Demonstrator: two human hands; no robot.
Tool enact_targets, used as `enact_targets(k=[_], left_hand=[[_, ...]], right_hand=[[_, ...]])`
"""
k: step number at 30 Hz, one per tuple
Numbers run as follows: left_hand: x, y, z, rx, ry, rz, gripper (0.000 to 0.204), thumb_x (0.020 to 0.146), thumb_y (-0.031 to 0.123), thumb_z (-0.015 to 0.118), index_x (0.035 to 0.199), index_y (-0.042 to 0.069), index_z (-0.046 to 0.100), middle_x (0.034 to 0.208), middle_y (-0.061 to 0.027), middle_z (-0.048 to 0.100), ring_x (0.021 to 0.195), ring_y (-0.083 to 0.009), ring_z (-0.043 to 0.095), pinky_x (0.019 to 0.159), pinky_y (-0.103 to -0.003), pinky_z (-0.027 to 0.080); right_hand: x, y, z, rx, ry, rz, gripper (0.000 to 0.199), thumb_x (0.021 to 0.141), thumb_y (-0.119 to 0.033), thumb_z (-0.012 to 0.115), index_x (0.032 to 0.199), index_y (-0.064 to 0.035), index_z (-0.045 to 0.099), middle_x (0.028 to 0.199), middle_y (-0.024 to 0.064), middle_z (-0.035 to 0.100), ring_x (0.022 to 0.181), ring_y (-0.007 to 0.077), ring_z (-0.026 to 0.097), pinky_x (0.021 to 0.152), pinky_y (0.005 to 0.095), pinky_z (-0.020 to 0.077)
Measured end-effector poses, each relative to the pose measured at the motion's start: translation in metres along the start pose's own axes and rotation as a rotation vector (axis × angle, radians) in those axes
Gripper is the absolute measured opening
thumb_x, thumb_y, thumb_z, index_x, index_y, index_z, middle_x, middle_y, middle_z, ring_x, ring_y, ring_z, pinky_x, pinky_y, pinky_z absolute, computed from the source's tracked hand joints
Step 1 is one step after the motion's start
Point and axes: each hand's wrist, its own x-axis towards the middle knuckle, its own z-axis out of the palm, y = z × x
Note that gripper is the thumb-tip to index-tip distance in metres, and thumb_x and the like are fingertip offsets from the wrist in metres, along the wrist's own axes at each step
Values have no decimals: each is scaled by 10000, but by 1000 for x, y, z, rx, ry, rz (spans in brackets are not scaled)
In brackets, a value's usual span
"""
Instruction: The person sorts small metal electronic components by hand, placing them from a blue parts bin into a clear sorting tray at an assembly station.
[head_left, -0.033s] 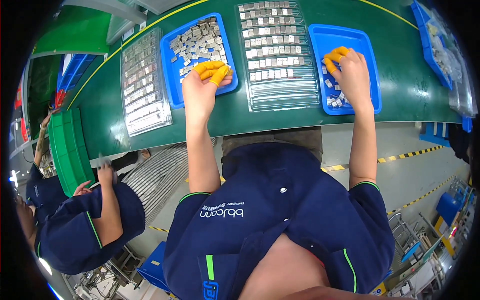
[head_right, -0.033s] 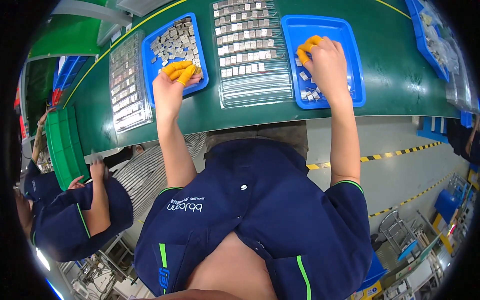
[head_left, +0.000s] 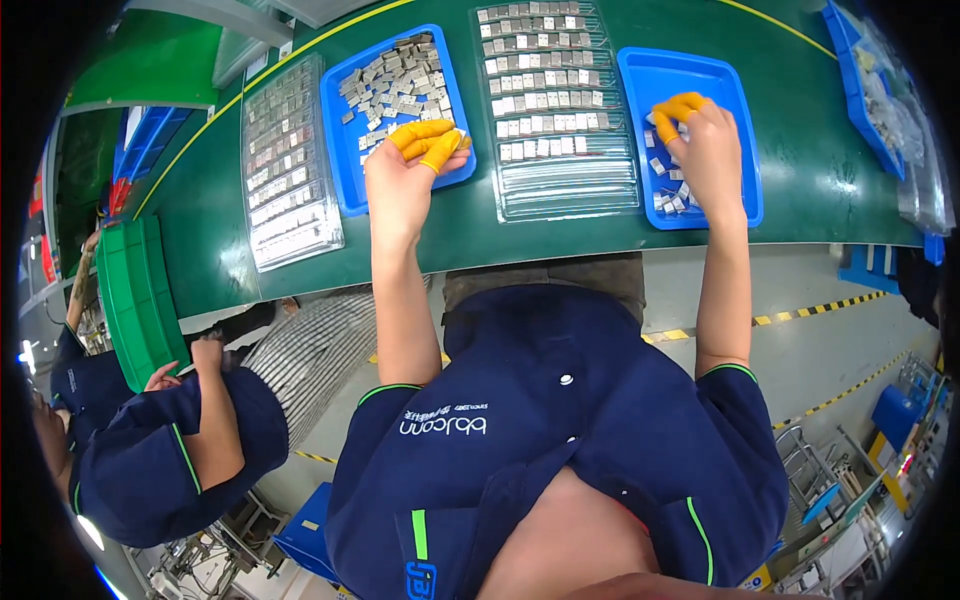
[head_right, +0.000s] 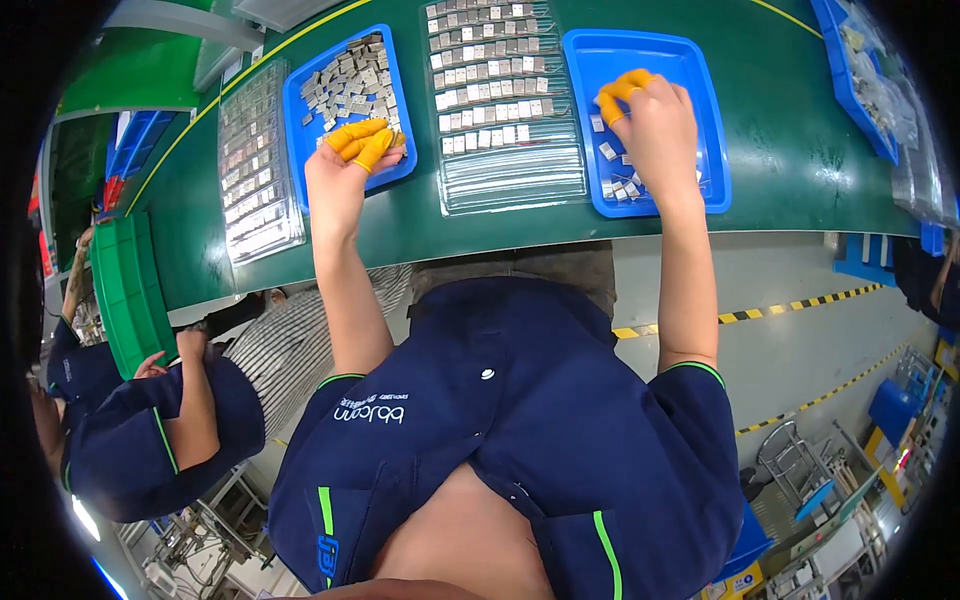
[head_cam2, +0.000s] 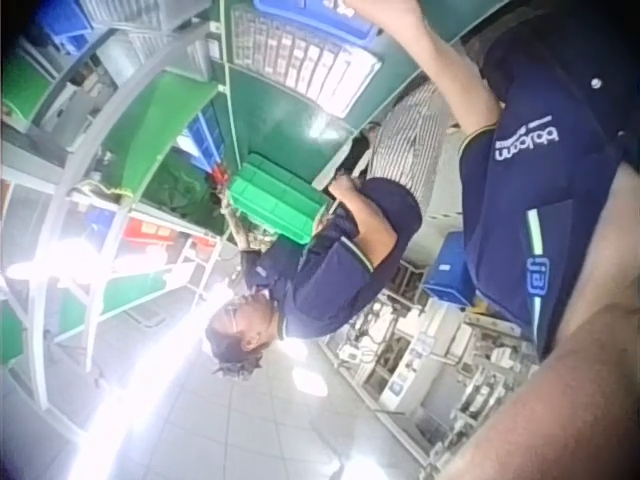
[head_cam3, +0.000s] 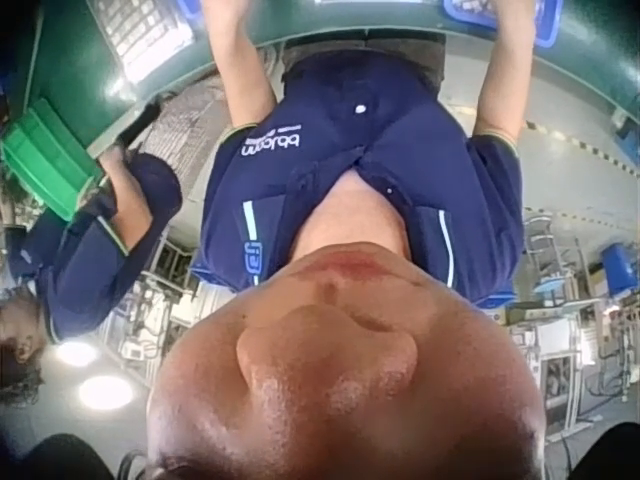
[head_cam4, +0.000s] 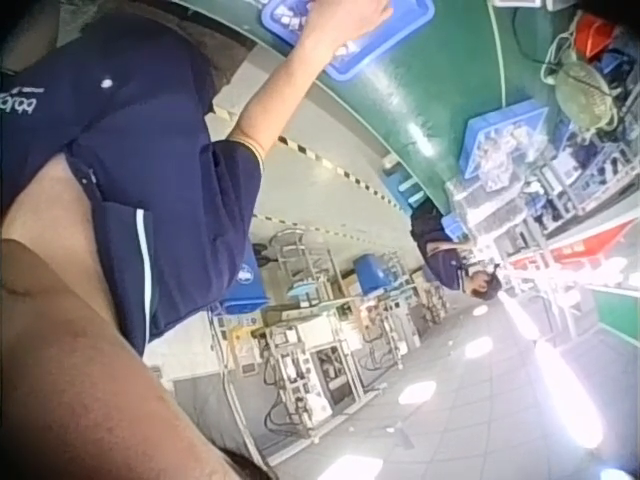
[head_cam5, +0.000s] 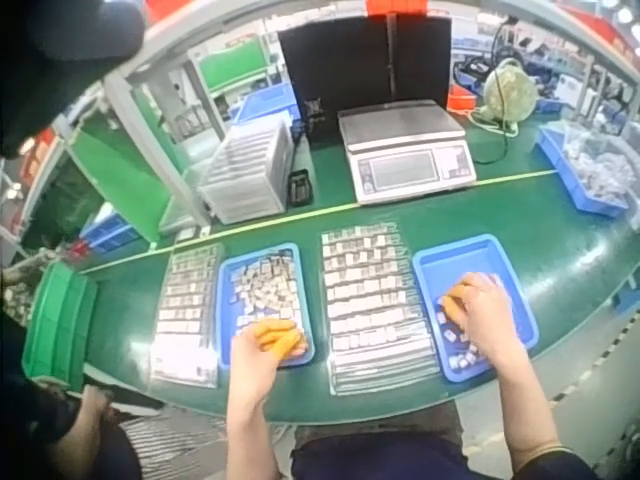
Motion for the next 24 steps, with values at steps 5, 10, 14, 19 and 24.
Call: enact_targets(k=[5, 10, 14, 19, 24], left_hand=[[-9, 0, 15, -147, -153, 62, 259, 787, -31, 604, 1035, -97, 567, 937, -177, 629, 817, -220, 642, 740, -270, 530], [-21, 0, 37, -231, -286, -81, 271, 764, -30, 639, 1026, -82, 592, 953, -171, 630, 847, -213, 635, 785, -284, 519], [-29, -8, 45, -206, -294, 41, 265, 756, -44, 643, 1018, -57, 610, 974, -154, 633, 870, -195, 623, 790, -280, 515], [-33, -13, 46, -200, -280, 40, 250, 748, -58, 643, 996, -71, 612, 963, -146, 636, 854, -192, 627, 794, -280, 512], [-43, -19, 50, -150, -240, 139, 225, 732, -49, 659, 952, -79, 625, 900, -147, 644, 802, -200, 634, 759, -280, 519]], right_hand=[[-7, -34, -15, 285, 298, 205, 131, 698, -69, 673, 824, -36, 660, 887, 102, 626, 826, 246, 575, 747, 339, 450], [-14, -89, -17, 813, 229, 112, 146, 697, -28, 680, 842, -23, 663, 844, 82, 630, 812, 209, 590, 725, 288, 460], [-17, -92, -16, 845, 145, 108, 135, 709, -21, 657, 843, -3, 660, 852, 83, 628, 821, 206, 594, 742, 282, 453], [-26, -90, -12, 835, 116, 132, 149, 687, -20, 674, 835, -7, 667, 816, 87, 627, 784, 221, 587, 702, 293, 467], [-34, -86, -14, 880, 30, 184, 156, 692, -33, 677, 845, -8, 668, 810, 88, 624, 788, 229, 586, 711, 292, 463]])
